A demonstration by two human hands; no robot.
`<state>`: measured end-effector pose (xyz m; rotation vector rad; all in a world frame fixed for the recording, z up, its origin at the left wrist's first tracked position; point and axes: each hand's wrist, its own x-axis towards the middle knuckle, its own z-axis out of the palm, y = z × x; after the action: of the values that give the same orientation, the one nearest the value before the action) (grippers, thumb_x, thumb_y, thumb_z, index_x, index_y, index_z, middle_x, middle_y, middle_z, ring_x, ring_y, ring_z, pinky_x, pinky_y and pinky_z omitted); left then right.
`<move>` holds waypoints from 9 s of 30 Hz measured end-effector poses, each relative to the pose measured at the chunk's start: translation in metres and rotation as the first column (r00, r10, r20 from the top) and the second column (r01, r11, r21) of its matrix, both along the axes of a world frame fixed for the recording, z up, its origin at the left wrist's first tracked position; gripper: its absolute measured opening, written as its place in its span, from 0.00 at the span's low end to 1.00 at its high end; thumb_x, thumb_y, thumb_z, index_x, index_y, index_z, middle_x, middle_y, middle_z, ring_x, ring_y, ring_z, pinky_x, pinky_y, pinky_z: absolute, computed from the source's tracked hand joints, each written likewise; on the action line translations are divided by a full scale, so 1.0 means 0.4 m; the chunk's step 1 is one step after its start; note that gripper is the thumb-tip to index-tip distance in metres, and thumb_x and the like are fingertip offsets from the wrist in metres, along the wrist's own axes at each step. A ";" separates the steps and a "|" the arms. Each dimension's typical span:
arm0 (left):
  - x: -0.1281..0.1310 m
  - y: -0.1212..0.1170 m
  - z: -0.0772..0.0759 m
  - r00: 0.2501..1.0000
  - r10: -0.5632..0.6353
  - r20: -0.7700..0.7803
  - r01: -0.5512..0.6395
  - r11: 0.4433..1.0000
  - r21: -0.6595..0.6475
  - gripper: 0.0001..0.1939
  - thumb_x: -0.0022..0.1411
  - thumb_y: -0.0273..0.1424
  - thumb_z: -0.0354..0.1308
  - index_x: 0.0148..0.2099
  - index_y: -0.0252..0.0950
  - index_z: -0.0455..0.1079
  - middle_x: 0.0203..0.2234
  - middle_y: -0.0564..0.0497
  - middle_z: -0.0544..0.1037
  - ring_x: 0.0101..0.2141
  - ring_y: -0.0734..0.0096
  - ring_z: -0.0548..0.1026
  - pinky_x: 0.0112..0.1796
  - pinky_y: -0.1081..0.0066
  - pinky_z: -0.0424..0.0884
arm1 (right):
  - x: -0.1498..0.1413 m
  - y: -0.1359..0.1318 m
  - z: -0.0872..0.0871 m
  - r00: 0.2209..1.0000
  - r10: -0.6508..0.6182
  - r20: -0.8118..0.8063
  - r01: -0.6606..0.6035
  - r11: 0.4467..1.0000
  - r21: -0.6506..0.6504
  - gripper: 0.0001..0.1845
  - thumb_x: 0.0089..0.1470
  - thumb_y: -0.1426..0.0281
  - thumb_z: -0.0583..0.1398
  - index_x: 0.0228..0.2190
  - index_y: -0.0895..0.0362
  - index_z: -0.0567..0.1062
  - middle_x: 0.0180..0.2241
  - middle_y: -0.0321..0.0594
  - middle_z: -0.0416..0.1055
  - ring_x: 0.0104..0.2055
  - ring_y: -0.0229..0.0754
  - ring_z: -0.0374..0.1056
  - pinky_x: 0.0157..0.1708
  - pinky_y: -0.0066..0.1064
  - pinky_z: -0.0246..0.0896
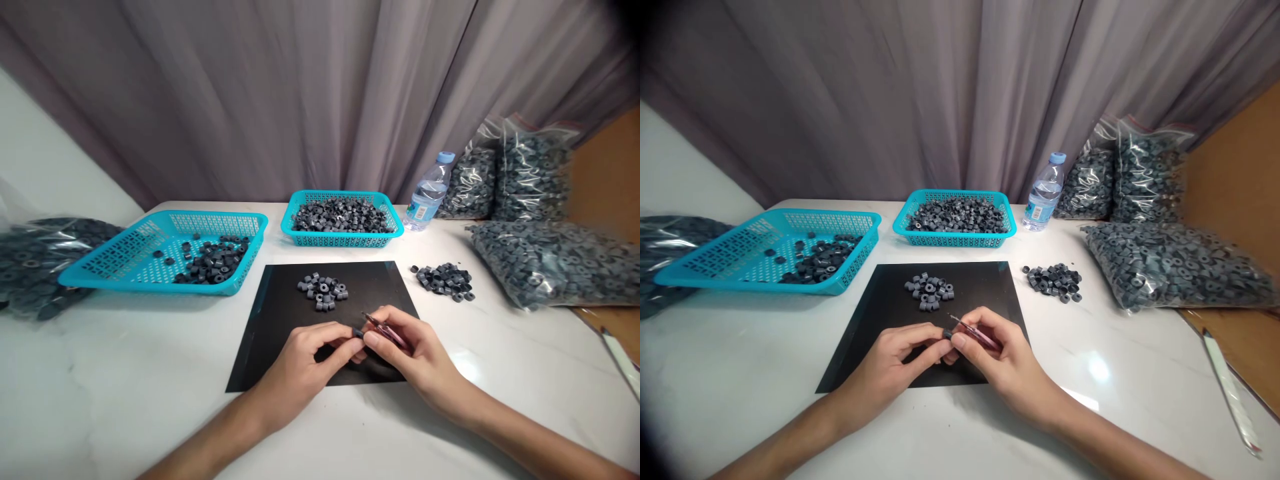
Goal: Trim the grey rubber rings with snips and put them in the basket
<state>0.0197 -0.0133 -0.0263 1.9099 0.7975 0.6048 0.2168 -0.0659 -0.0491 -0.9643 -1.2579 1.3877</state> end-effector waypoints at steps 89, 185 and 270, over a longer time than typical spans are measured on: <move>-0.170 0.166 0.173 0.396 0.732 0.555 -0.533 0.675 -0.510 0.10 0.68 0.26 0.53 0.50 0.34 0.69 0.51 0.39 0.76 0.51 0.60 0.78 0.53 0.64 0.74 | 0.008 0.018 -0.035 0.901 -0.315 0.300 0.309 0.949 0.068 0.19 0.62 0.51 0.60 0.33 0.54 0.70 0.29 0.34 0.60 0.31 0.39 0.56 0.28 0.28 0.53; -0.197 0.119 0.039 0.649 0.683 -0.334 -0.011 0.448 0.894 0.20 0.66 0.19 0.42 0.54 0.29 0.68 0.39 0.38 0.80 0.42 0.49 0.78 0.44 0.54 0.71 | -0.007 -0.003 -0.027 0.862 -0.195 0.467 0.162 0.981 0.111 0.23 0.69 0.51 0.49 0.38 0.54 0.72 0.26 0.32 0.56 0.28 0.39 0.55 0.28 0.30 0.50; -0.047 0.005 0.013 0.986 0.165 0.026 -0.167 0.977 0.131 0.05 0.65 0.29 0.63 0.44 0.41 0.72 0.37 0.55 0.76 0.38 0.73 0.76 0.43 0.72 0.73 | -0.002 0.000 -0.013 0.927 -0.133 0.352 0.104 0.990 0.100 0.15 0.65 0.56 0.58 0.39 0.55 0.72 0.33 0.36 0.70 0.32 0.37 0.61 0.30 0.27 0.56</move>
<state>0.0009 -0.0112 -0.0210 1.9683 0.9342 0.7912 0.2158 -0.0659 -0.0542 -1.2559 -1.4834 1.0892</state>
